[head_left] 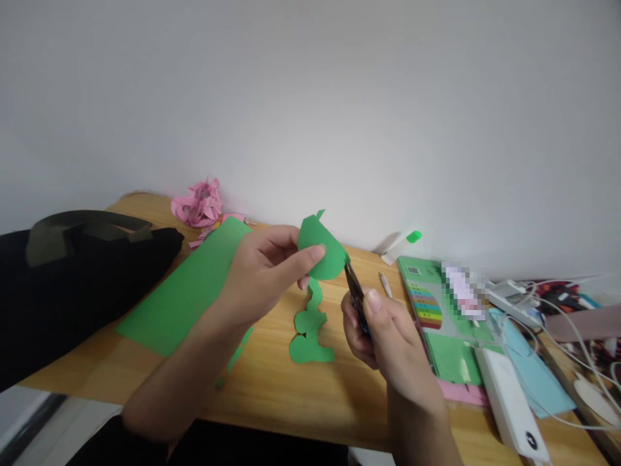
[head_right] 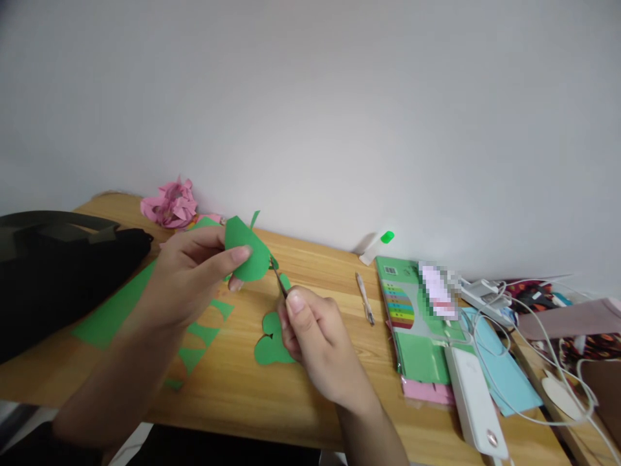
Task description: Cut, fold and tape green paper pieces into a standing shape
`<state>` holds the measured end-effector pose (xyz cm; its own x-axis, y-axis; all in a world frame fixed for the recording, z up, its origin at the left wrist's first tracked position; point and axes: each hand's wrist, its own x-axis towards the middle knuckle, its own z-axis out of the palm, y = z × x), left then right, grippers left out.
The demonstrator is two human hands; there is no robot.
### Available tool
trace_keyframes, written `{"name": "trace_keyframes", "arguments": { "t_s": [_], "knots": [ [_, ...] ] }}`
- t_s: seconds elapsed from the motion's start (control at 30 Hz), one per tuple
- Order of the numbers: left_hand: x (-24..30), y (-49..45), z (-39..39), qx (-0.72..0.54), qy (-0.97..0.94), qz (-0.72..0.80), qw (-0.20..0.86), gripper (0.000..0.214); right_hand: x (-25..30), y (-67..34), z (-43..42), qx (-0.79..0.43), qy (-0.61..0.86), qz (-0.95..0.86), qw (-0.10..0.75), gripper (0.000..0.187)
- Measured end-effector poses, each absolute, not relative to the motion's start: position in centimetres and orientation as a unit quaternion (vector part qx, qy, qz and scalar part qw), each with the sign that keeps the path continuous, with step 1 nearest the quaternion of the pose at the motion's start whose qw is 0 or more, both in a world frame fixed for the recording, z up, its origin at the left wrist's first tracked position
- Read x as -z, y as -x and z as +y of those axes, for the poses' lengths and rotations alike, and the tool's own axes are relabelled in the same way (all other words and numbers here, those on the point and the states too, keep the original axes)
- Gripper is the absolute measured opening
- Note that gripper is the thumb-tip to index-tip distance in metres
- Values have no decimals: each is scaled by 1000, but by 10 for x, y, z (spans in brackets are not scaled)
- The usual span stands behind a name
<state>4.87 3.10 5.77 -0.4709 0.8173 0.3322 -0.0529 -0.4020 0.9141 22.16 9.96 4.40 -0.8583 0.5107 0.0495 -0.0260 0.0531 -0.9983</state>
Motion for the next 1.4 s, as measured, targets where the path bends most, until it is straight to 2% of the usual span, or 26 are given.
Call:
{"name": "trace_keyframes", "arguments": {
  "t_s": [0.6,1.4],
  "knots": [
    [-62,-52,28,-666,-453,515,294,19,-44,-219,99,-663,177,-694,219,49],
    [-60,-52,31,-703,-426,489,291,26,-45,-221,99,-684,174,-676,212,47]
  ]
}}
